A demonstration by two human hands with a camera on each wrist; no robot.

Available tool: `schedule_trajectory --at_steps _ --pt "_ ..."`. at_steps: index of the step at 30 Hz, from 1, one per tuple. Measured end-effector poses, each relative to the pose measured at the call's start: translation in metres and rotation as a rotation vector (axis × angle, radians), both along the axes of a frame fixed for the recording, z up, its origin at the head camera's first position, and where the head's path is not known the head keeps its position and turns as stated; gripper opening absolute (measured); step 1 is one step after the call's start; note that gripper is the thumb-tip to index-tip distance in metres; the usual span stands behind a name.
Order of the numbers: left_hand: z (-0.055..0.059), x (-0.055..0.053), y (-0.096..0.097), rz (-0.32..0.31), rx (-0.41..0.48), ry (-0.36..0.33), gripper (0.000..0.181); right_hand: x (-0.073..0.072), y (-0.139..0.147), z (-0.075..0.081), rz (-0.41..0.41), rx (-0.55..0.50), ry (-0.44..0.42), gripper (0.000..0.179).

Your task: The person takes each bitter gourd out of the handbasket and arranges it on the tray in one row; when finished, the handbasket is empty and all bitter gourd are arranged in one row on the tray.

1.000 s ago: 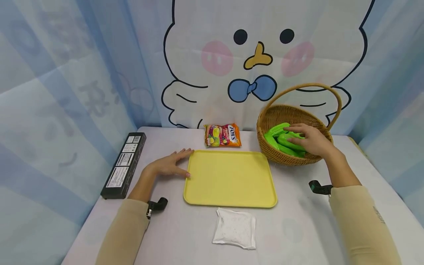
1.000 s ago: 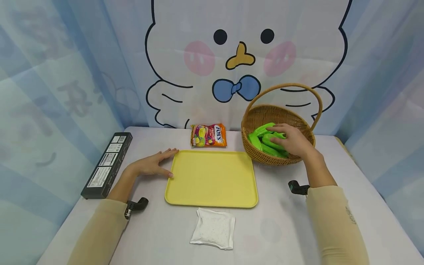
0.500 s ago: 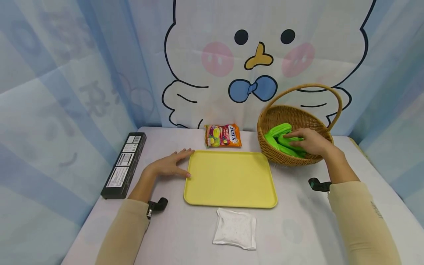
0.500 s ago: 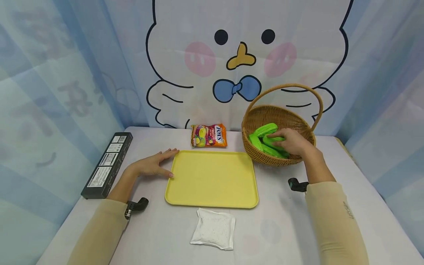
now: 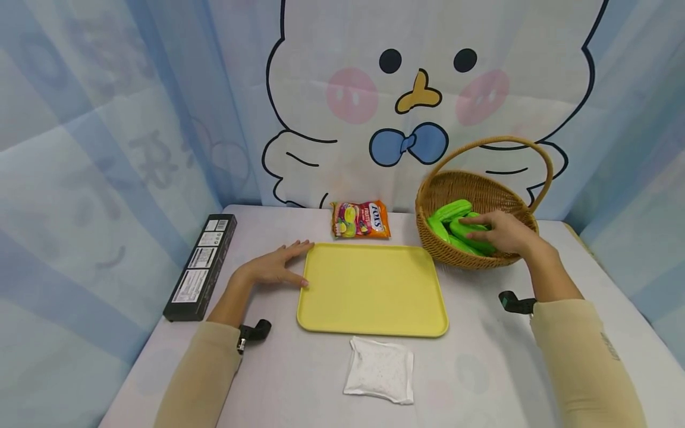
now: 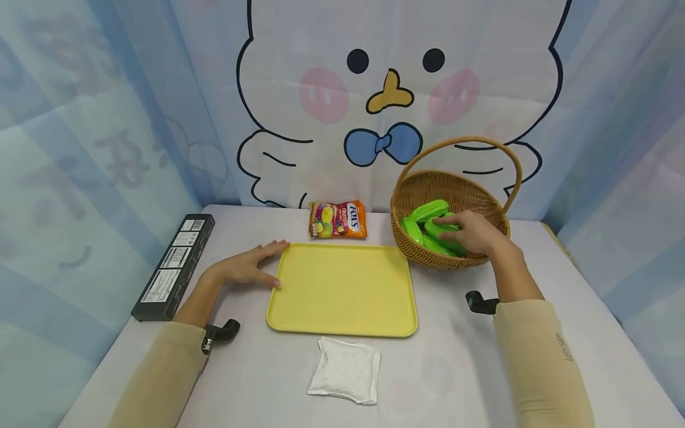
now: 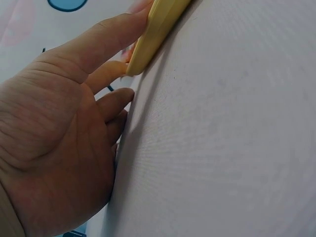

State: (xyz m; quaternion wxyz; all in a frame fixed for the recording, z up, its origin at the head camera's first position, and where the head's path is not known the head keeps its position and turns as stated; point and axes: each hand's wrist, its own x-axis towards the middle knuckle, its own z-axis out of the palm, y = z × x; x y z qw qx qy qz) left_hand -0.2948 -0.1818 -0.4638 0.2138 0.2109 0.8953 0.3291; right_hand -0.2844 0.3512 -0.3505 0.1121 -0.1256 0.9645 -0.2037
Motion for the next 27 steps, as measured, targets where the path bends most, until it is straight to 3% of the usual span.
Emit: schedule_trajectory --at_steps 10,17,22,27 --pt "-0.001 -0.001 0.000 0.000 0.011 0.003 0.109 0.003 -0.002 -0.002 -0.021 -0.024 0.033 0.056" --pt "-0.001 0.000 0.000 0.013 0.009 0.001 0.109 0.009 -0.012 0.010 -0.078 -0.214 0.159 0.051" --pt "0.000 0.000 0.000 0.009 0.007 0.004 0.108 0.015 -0.024 0.018 -0.051 -0.356 0.242 0.049" --pt "0.000 0.001 0.000 0.006 0.011 0.002 0.108 0.019 -0.040 0.021 0.000 -0.399 0.308 0.046"
